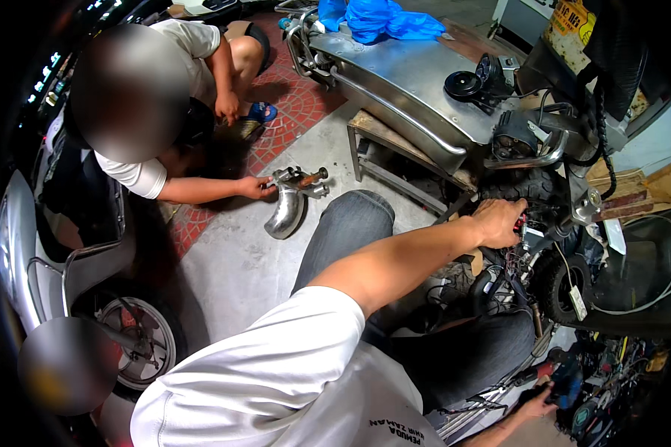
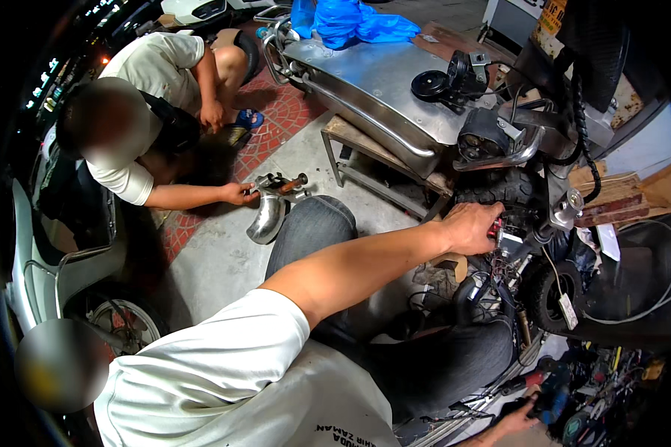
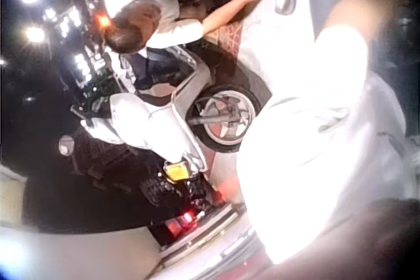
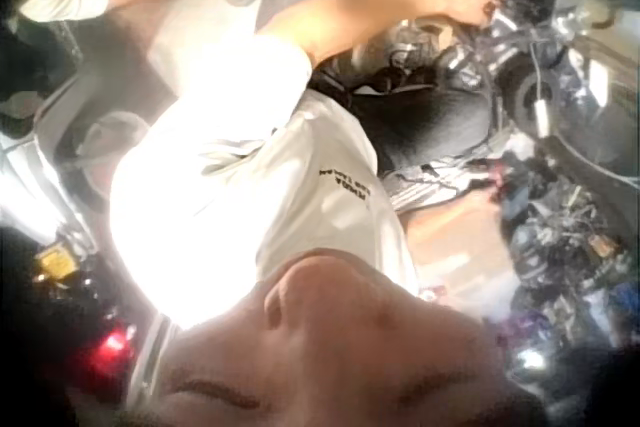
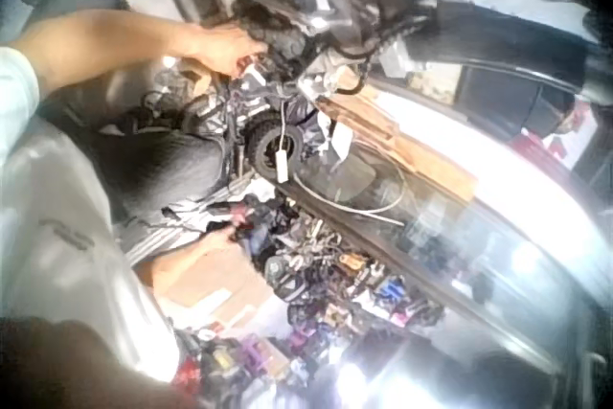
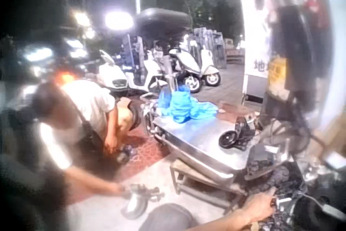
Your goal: The person sits on the floor of a workshop and uses a power drill to remove bolts from a scooter engine. They then remove the engine casing and handle the internal components, including the cylinder head, before placing the casing on the floor.
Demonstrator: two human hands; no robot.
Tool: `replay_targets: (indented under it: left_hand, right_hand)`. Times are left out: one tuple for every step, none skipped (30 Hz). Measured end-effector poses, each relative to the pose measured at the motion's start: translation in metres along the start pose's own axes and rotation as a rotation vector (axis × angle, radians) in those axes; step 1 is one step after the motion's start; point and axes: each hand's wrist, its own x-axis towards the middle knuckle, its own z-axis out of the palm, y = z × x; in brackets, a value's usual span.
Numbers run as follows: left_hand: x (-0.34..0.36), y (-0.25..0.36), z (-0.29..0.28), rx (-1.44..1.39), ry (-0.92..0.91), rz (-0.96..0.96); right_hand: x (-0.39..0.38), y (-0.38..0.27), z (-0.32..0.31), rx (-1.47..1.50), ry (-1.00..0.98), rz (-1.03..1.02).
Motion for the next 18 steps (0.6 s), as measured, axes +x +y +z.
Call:
replay_targets:
  left_hand:
    - [0.002, -0.001, 0.002, -0.012, 0.027, 0.001]
    - [0.006, 0.006, 0.007, -0.038, 0.018, 0.023]
    - [0.009, 0.012, 0.010, -0.063, 0.010, 0.049]
    - [0.009, 0.008, 0.009, -0.066, 0.018, 0.045]
    - [0.009, 0.004, 0.008, -0.067, 0.027, 0.040]
    - [0.009, 0.004, 0.012, -0.083, 0.030, 0.055]
    - [0.006, 0.011, 0.011, -0.101, -0.004, 0.037]
    - [0.007, 0.008, 0.013, -0.101, 0.020, 0.019]
    - [0.008, 0.009, 0.022, -0.105, 0.029, 0.016]
    - [0.005, 0.014, 0.026, -0.099, 0.082, -0.011]
    - [0.007, 0.016, 0.029, -0.130, 0.096, 0.006]
    - [0.006, 0.021, 0.029, -0.166, 0.097, 0.043]
    - [0.005, 0.014, 0.024, -0.146, 0.080, 0.012]
    - [0.002, 0.016, 0.020, -0.166, 0.040, 0.011]
    - [0.001, 0.008, 0.013, -0.188, -0.020, -0.057]
    - [0.002, -0.002, 0.017, -0.129, 0.039, -0.026]
    - [0.002, -0.004, 0.010, -0.083, 0.045, 0.007]
    - [0.000, -0.012, 0.014, -0.075, 0.080, 0.055]
  right_hand:
    - [0.006, -0.055, -0.021, 0.039, 0.069, -0.053]
    - [0.040, -0.023, -0.066, -0.372, 0.004, -0.319]
    - [0.068, 0.004, -0.106, -0.746, 0.022, -0.613]
    - [0.072, -0.031, -0.109, -0.554, 0.094, -0.554]
    - [0.068, -0.071, -0.108, -0.243, 0.148, -0.411]
    - [0.066, -0.105, -0.125, -0.075, 0.175, -0.348]
    - [0.059, -0.131, -0.139, 0.036, 0.189, -0.304]
    - [0.055, -0.158, -0.139, 0.156, 0.178, -0.285]
    - [0.046, -0.180, -0.148, 0.256, 0.174, -0.268]
    - [0.036, -0.200, -0.151, 0.332, 0.149, -0.259]
    - [0.023, -0.219, -0.156, 0.404, 0.117, -0.253]
    - [0.002, -0.243, -0.158, 0.489, 0.081, -0.246]
    - [-0.003, -0.268, -0.150, 0.566, 0.053, -0.277]
    - [-0.026, -0.293, -0.143, 0.647, 0.011, -0.301]
    - [-0.043, -0.312, -0.123, 0.766, -0.072, -0.303]
    - [-0.062, -0.330, -0.105, 0.886, -0.154, -0.282]
    - [-0.085, -0.347, -0.085, 0.999, -0.212, -0.169]
    - [-0.109, -0.369, -0.063, 1.182, -0.245, 0.039]
